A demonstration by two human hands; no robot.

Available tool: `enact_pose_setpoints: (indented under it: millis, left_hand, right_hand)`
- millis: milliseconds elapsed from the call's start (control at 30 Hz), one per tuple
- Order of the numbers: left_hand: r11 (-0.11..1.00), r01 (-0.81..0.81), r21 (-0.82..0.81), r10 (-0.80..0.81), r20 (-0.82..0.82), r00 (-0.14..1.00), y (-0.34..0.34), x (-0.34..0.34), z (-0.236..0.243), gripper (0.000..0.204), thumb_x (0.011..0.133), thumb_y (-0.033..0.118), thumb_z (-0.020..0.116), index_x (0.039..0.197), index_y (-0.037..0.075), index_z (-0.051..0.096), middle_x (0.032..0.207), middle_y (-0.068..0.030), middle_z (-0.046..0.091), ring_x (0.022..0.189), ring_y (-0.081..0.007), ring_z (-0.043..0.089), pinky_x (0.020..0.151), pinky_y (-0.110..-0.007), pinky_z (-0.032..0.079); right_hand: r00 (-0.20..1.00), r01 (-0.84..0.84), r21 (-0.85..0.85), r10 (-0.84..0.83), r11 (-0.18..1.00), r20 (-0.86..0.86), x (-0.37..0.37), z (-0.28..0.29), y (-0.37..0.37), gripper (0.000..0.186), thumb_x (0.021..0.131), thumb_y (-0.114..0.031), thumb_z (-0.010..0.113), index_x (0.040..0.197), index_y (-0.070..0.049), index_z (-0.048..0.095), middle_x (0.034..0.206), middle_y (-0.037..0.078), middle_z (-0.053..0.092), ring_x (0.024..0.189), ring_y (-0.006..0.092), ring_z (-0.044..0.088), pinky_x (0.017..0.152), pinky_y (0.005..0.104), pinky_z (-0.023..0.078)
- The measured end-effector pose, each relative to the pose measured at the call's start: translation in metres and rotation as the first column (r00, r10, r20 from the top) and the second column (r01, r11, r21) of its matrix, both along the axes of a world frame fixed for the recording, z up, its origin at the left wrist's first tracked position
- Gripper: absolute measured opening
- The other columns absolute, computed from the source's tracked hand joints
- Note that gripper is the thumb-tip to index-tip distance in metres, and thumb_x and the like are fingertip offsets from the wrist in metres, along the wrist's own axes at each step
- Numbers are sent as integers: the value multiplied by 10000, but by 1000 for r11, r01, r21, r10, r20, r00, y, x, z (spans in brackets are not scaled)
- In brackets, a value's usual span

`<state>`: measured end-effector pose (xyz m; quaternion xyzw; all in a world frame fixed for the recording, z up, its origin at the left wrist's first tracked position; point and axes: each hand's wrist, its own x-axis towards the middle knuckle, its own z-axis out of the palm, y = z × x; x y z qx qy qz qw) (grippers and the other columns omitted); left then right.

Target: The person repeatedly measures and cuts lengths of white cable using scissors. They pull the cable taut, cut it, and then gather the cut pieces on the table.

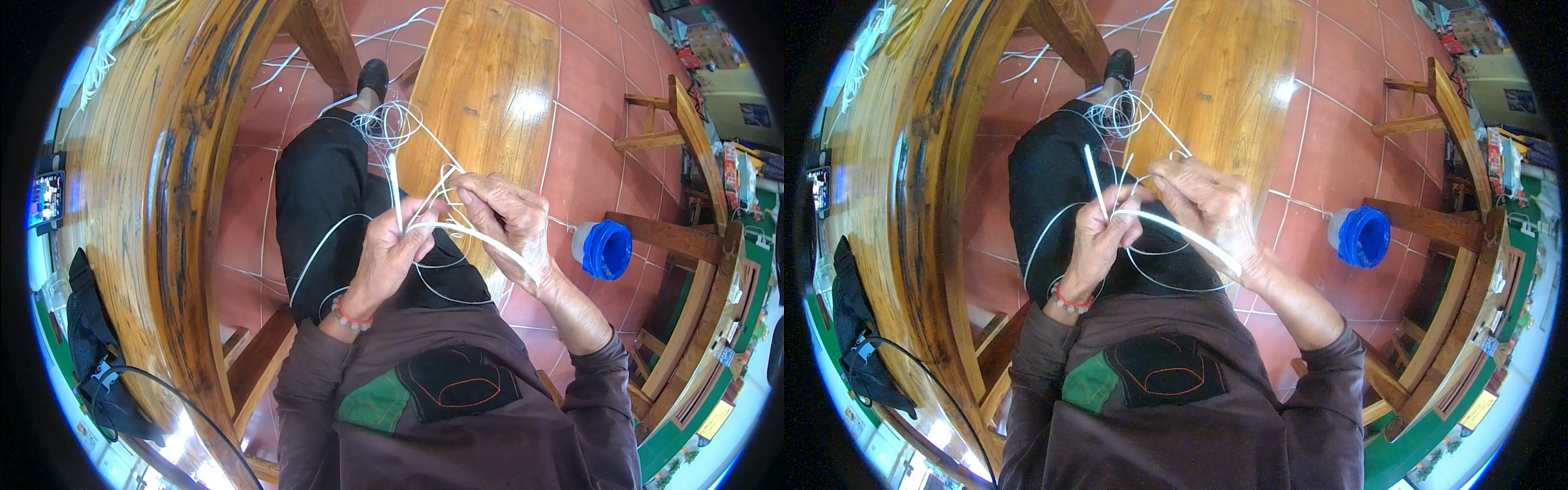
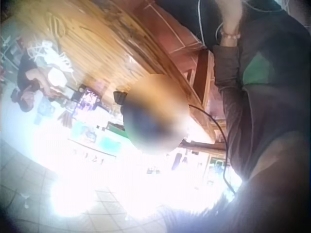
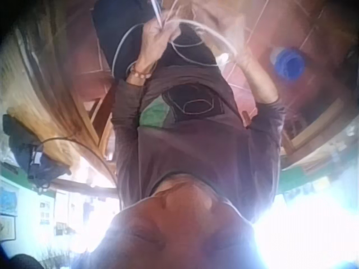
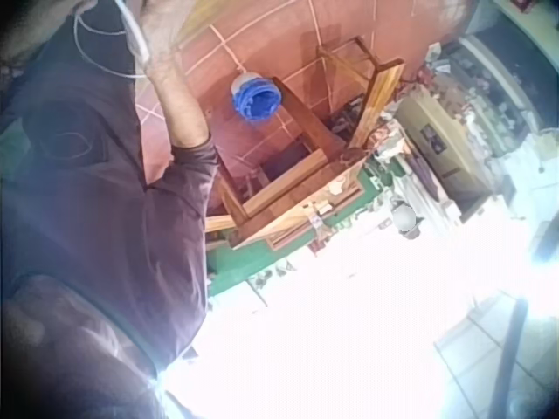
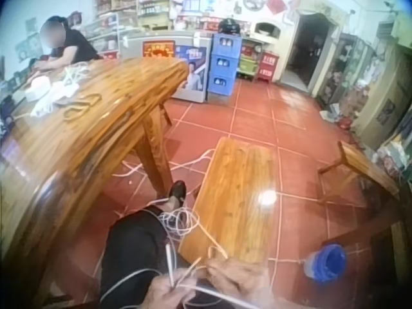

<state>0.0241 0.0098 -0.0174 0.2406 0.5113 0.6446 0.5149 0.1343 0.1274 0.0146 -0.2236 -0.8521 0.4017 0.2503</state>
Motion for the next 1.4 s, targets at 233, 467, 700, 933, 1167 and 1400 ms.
enact_pose_setpoints:
  millis: [233,467,700,933,1167,1400]
  left_hand:
    - [991,-110,-78,110,-10,994,0,1,-3,174,876,152,499,899,-14,545,562,33,426,449,-25,364,402,-164,268]
    - [992,-107,-71,105,-31,994,-1,1,-4,160,872,129,510,868,-23,561,584,25,458,467,-20,393,407,-166,297]
    - [990,-100,-95,98,-33,995,-1,0,-6,140,876,105,489,885,-20,550,598,22,453,458,-23,376,400,-162,283]
    - [999,-44,-31,51,317,947,1,-10,-13,221,874,150,505,946,-50,566,560,24,450,448,-22,351,410,-162,271]
    - [996,83,45,-93,611,786,-6,-17,-11,240,888,138,447,991,-56,544,515,55,364,418,-12,307,396,-159,255]
    - [1000,5,-3,-2,514,858,-8,-16,-6,170,858,130,498,906,-19,566,547,46,393,449,-27,319,427,-166,241]
  right_hand:
    - [999,-45,168,44,985,9,-1,0,2,147,693,-1,632,838,-11,618,545,50,487,444,128,462,428,255,363]
    - [993,-114,396,96,911,64,-7,-6,-12,144,645,-41,609,784,-21,573,525,38,464,422,159,465,417,277,358]
    - [993,-113,343,102,932,51,-8,-14,-13,115,653,-18,600,764,-26,569,528,37,481,436,160,488,423,282,369]
    - [989,94,-376,-44,922,139,-5,4,11,95,759,-46,610,825,21,626,658,68,600,551,90,548,518,234,452]
    - [992,65,-469,-5,881,127,-9,3,16,119,796,-96,609,807,22,622,644,16,570,577,39,495,503,192,407]
    - [993,62,-561,3,825,115,-7,5,19,117,804,-109,607,811,6,625,651,-8,561,586,27,482,511,188,396]
